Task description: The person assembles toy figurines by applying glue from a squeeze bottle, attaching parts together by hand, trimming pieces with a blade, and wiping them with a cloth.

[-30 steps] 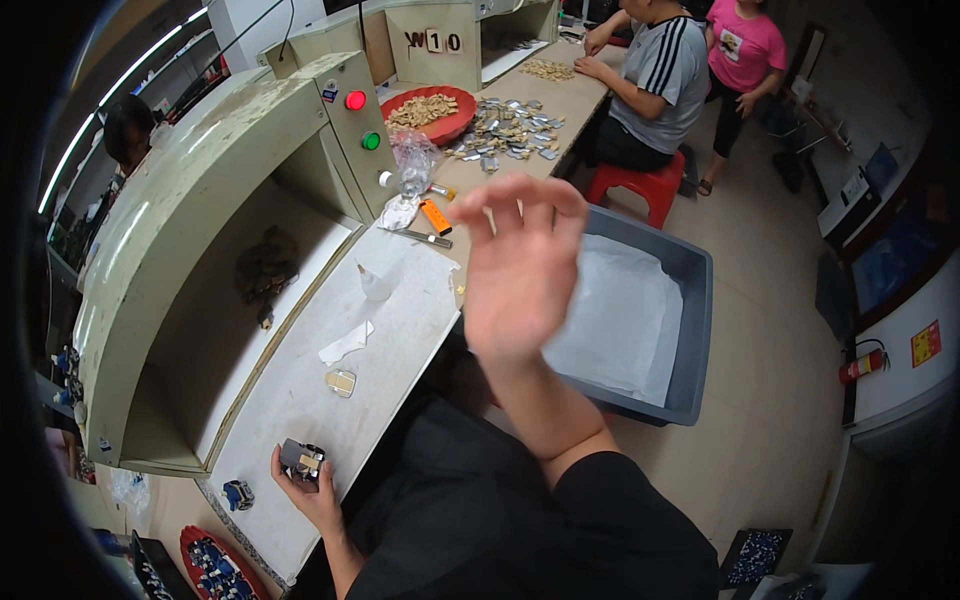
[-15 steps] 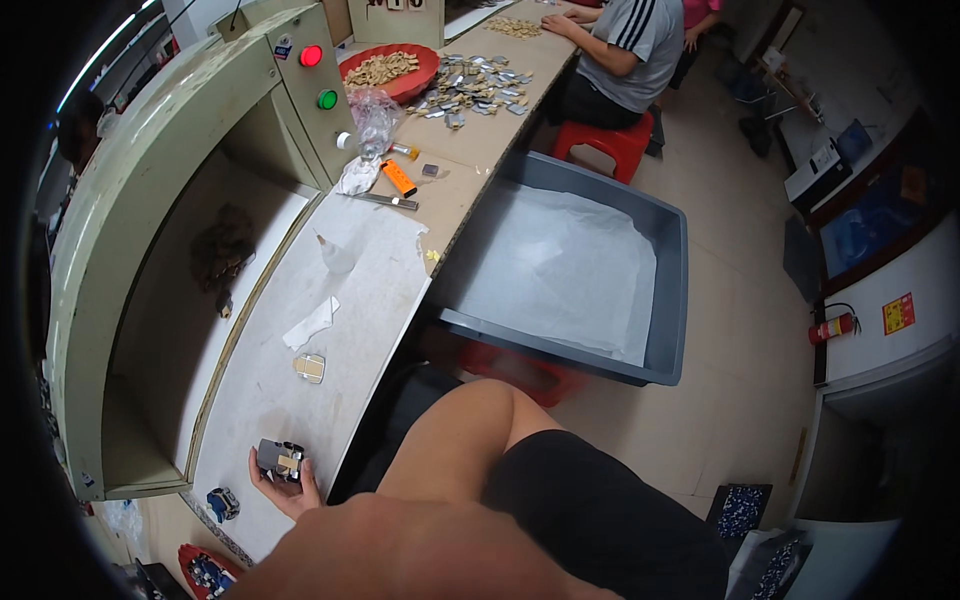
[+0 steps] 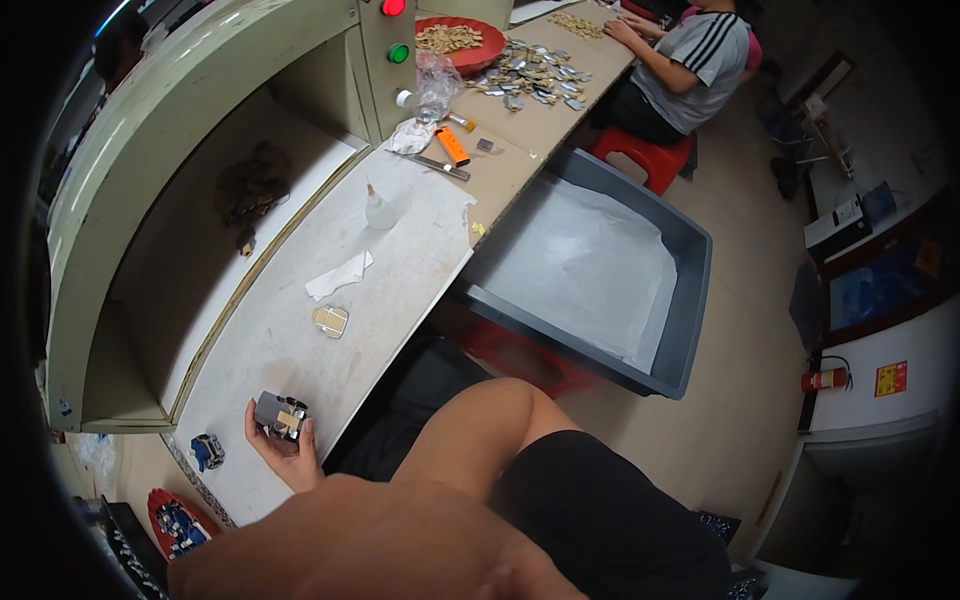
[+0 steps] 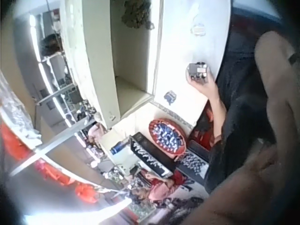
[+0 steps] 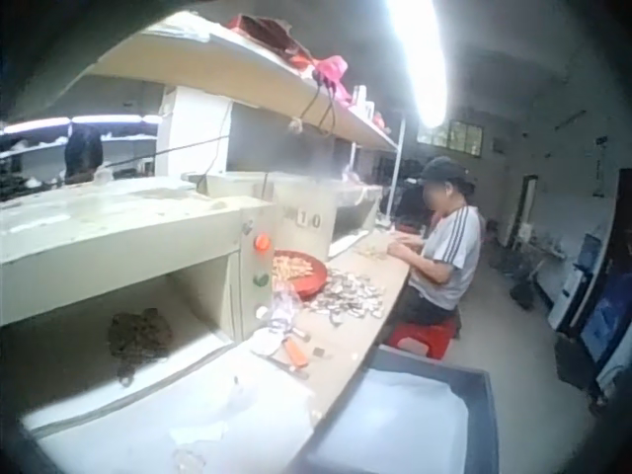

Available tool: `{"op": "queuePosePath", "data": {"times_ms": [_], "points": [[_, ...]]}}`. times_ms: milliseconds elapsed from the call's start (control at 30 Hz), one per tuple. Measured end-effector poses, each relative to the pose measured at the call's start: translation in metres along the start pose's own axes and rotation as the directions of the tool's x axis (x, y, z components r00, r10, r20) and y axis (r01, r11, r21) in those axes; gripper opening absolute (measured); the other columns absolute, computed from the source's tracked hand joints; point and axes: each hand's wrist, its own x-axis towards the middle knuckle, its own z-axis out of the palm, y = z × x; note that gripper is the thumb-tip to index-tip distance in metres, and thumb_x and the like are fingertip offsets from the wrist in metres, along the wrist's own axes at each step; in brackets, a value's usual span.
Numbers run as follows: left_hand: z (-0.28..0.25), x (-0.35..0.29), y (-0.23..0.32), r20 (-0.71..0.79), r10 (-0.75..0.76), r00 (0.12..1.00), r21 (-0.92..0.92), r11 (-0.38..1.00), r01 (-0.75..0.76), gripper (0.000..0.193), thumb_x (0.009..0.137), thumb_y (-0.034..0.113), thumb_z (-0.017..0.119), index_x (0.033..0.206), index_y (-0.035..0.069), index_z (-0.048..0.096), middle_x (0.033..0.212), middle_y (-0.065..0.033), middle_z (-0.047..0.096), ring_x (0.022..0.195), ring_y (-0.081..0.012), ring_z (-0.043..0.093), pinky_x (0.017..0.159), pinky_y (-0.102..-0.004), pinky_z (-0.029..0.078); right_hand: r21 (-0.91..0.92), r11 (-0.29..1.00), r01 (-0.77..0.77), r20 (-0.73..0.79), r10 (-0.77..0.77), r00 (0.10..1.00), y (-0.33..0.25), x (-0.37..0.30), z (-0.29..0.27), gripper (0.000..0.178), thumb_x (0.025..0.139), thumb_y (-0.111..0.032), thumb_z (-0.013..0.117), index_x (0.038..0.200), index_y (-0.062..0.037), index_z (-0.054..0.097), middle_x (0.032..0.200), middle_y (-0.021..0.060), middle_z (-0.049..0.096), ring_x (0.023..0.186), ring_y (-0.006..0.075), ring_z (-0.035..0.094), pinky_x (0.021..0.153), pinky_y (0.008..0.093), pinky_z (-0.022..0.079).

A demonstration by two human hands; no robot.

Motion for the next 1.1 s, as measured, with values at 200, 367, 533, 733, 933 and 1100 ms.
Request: {"op": "queuePosePath", "data": {"times_ms": [200,367,533,733,933,1100], "points": [[-0.003,-0.003,0.000,-0.022,0.003,1.000,-0.096,0.995,-0.005,0.073,0.067,-0.006,0.065,0.129,0.004,0.027,0.119,-0.0123,0.039,0.105,-0.0209,0.045,0.089,-0.0324,0.039,0.007,0.984,-0.177,0.014,0.177,0.984,0.009,-0.007,0.001,0.007,0.084,-0.009,0.047,0.081,-0.0072,0.042,0.073,0.0077,0.052,0.061,0.0179,0.048,0.053,0.0282,0.044],[0.003,0.018,0.015,0.068,-0.088,0.994,-0.297,0.949,0.104,0.075,0.063,-0.007,0.069,0.127,0.003,0.029,0.114,-0.0098,0.041,0.104,-0.0190,0.046,0.087,-0.0316,0.040,-0.379,0.794,-0.476,0.316,0.594,0.739,0.023,0.001,-0.107,0.036,0.069,0.004,0.063,0.102,0.0022,0.048,0.099,0.0158,0.055,0.090,0.0225,0.053,0.078,0.0301,0.043],[-0.004,0.022,0.015,0.326,-0.071,0.943,-0.399,0.894,0.205,0.077,0.064,-0.003,0.072,0.130,0.003,0.031,0.125,-0.0077,0.037,0.111,-0.0192,0.042,0.092,-0.0325,0.037,-0.795,0.579,-0.179,0.398,0.722,0.566,0.037,-0.041,-0.124,0.068,0.061,-0.003,0.071,0.123,-0.0017,0.042,0.122,0.0164,0.045,0.112,0.0325,0.044,0.093,0.0380,0.036],[-0.003,0.022,0.018,0.419,-0.012,0.908,-0.336,0.927,0.167,0.083,0.066,-0.002,0.071,0.135,0.005,0.025,0.134,-0.0073,0.033,0.115,-0.0192,0.040,0.094,-0.0320,0.036,-0.807,0.573,-0.141,0.424,0.729,0.537,0.045,-0.053,-0.121,0.072,0.055,0.000,0.071,0.122,-0.0036,0.045,0.116,0.0153,0.047,0.105,0.0329,0.047,0.086,0.0392,0.041],[0.010,0.017,0.020,0.431,-0.208,0.878,-0.633,0.623,0.458,0.085,0.068,0.003,0.070,0.138,0.010,0.022,0.123,-0.0092,0.042,0.113,-0.0187,0.043,0.095,-0.0322,0.036,-0.864,0.455,-0.214,0.274,0.783,0.559,0.036,-0.052,-0.111,0.069,0.056,-0.003,0.072,0.120,-0.0054,0.045,0.106,0.0145,0.052,0.095,0.0304,0.052,0.080,0.0371,0.043],[0.014,0.013,0.023,0.445,-0.235,0.864,-0.709,0.498,0.500,0.086,0.068,0.005,0.071,0.138,0.010,0.021,0.120,-0.0095,0.043,0.113,-0.0182,0.044,0.094,-0.0318,0.037,-0.889,0.365,-0.277,0.196,0.849,0.491,0.029,-0.053,-0.108,0.069,0.058,-0.007,0.072,0.121,-0.0068,0.043,0.100,0.0137,0.054,0.089,0.0293,0.054,0.077,0.0367,0.044]]}}
